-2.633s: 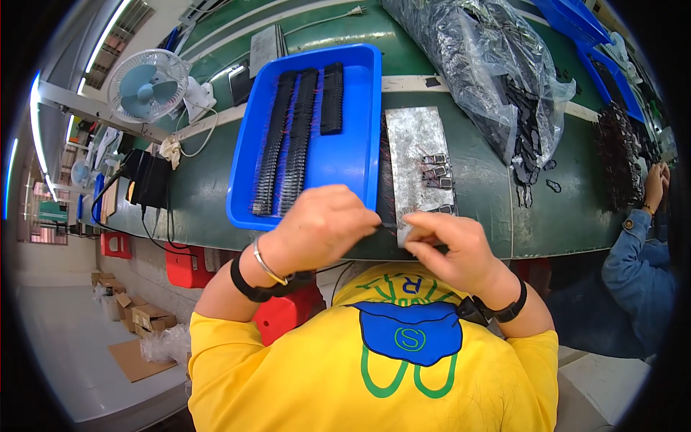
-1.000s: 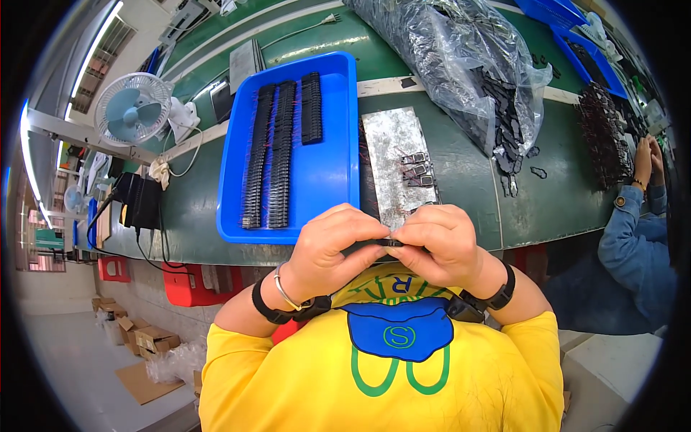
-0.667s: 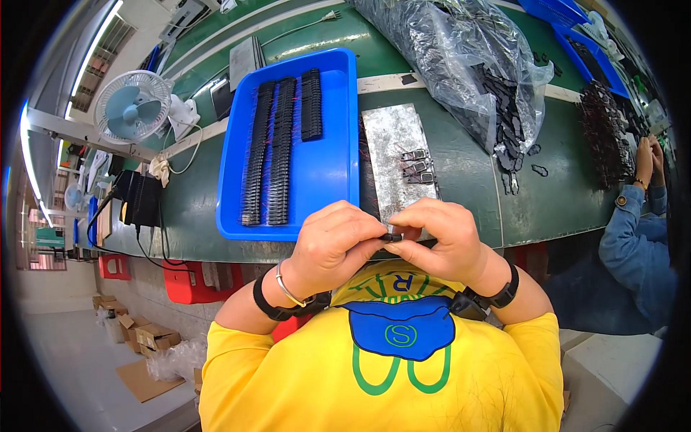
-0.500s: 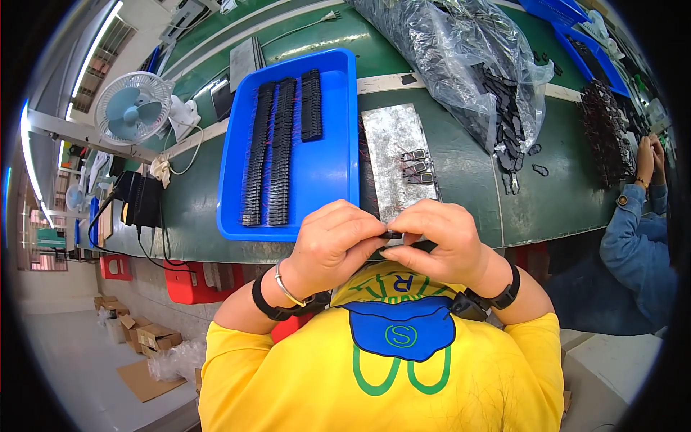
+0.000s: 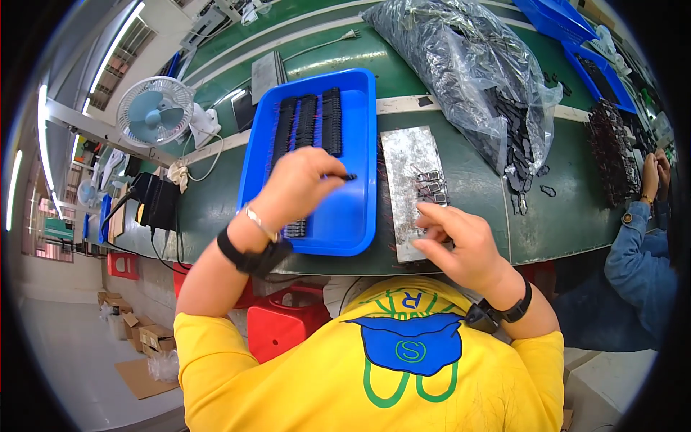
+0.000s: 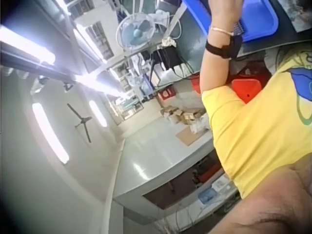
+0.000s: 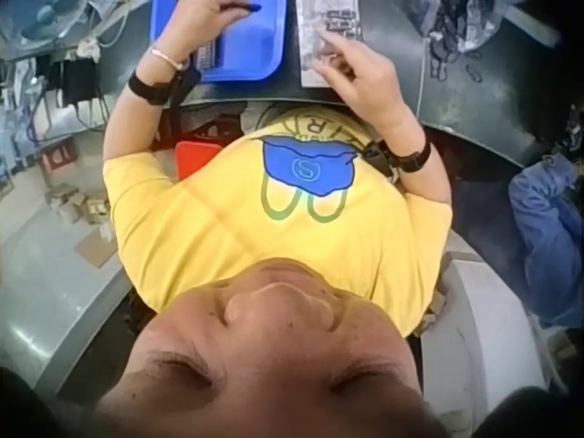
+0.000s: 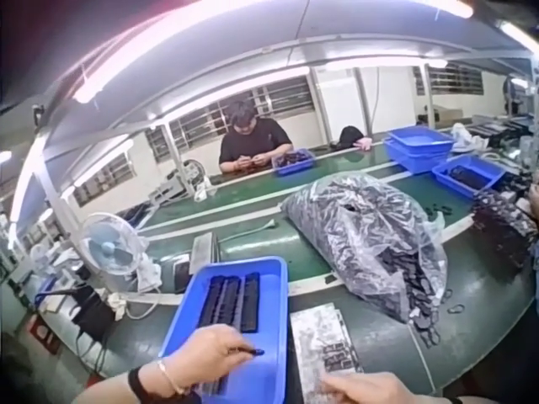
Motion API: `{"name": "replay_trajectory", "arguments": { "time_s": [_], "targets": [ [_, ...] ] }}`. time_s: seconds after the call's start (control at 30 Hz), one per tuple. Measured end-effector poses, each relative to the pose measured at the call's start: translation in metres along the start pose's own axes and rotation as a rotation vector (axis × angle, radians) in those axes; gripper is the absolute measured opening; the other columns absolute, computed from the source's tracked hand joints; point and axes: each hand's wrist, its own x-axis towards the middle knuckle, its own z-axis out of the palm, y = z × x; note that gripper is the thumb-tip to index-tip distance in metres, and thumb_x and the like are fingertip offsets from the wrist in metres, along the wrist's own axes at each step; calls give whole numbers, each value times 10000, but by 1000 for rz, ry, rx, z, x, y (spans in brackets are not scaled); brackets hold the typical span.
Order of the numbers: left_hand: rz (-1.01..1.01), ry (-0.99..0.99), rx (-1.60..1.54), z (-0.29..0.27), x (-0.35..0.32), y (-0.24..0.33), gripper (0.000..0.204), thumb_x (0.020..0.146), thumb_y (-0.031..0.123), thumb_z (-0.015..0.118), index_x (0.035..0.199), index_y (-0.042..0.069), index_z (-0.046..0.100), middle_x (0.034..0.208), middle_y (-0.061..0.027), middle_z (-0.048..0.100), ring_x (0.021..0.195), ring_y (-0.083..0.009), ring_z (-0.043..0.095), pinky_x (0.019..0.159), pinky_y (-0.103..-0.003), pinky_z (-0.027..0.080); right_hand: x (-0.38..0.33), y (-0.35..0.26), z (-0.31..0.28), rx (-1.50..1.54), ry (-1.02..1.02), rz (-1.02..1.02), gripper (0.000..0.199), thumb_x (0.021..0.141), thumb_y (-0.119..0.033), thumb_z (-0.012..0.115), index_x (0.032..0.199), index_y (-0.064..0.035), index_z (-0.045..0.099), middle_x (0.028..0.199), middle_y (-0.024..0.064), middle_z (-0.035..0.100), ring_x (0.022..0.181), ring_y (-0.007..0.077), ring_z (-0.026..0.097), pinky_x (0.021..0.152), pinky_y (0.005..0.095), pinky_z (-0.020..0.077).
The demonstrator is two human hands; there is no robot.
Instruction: The person picks up a speaker and a rubber gasket by hand, fits the gasket onto the speaker, and places the assembled unit onto a metal plate. This process is repeated for several units, with the person occasionally reaching into a blue tray to rearrange the remaining speakers.
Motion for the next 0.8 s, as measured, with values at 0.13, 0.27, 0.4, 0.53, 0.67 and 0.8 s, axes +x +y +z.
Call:
{"name": "replay_trajectory", "arguments": {
  "time_s": [0.13, 0.27, 0.4, 0.53, 0.67, 0.8],
  "targets": [
    [-142, -53, 152, 12, 18, -58, 122, 737, 128, 713, 827, 47, 703, 825, -125, 670, 810, -306, 640, 729, -391, 511, -16, 12, -16, -59, -33, 14, 284, 744, 21, 720, 1012, 29, 627, 833, 115, 659, 632, 164, 628, 560, 260, 498],
    [-99, -161, 303, 27, 26, -75, 130, 737, 168, 714, 823, 70, 708, 831, -124, 681, 823, -308, 652, 754, -404, 519, -26, 16, -27, -74, -33, 29, 224, 747, 30, 709, 959, 29, 640, 799, 112, 652, 620, 167, 621, 560, 253, 490],
    [-71, -180, 321, 32, 27, -73, 120, 735, 164, 711, 809, 70, 702, 798, -130, 678, 806, -312, 655, 739, -408, 523, -30, 17, -34, -96, 19, 58, 178, 748, 32, 709, 916, 26, 649, 766, 107, 645, 617, 167, 618, 559, 256, 487],
    [-85, -174, 352, 35, 29, -69, 113, 731, 160, 708, 784, 64, 682, 784, -137, 675, 801, -313, 657, 726, -414, 523, -27, 19, -38, -115, 32, 48, 174, 746, 10, 730, 899, 18, 648, 753, 113, 640, 601, 186, 636, 540, 261, 499],
    [-50, -127, 373, 33, 26, -69, 119, 723, 154, 709, 766, 54, 659, 770, -141, 670, 796, -310, 658, 714, -421, 521, -21, 22, -36, -120, 37, 61, 183, 742, 27, 719, 910, 20, 648, 760, 107, 643, 614, 161, 617, 555, 257, 483],
    [-19, -78, 405, 34, 26, -68, 138, 709, 155, 720, 773, 56, 649, 762, -138, 660, 798, -314, 649, 719, -423, 515, -20, 23, -38, -130, 12, 56, 200, 728, 14, 737, 909, 8, 653, 800, 106, 643, 612, 167, 609, 540, 265, 476]
  ]
}}
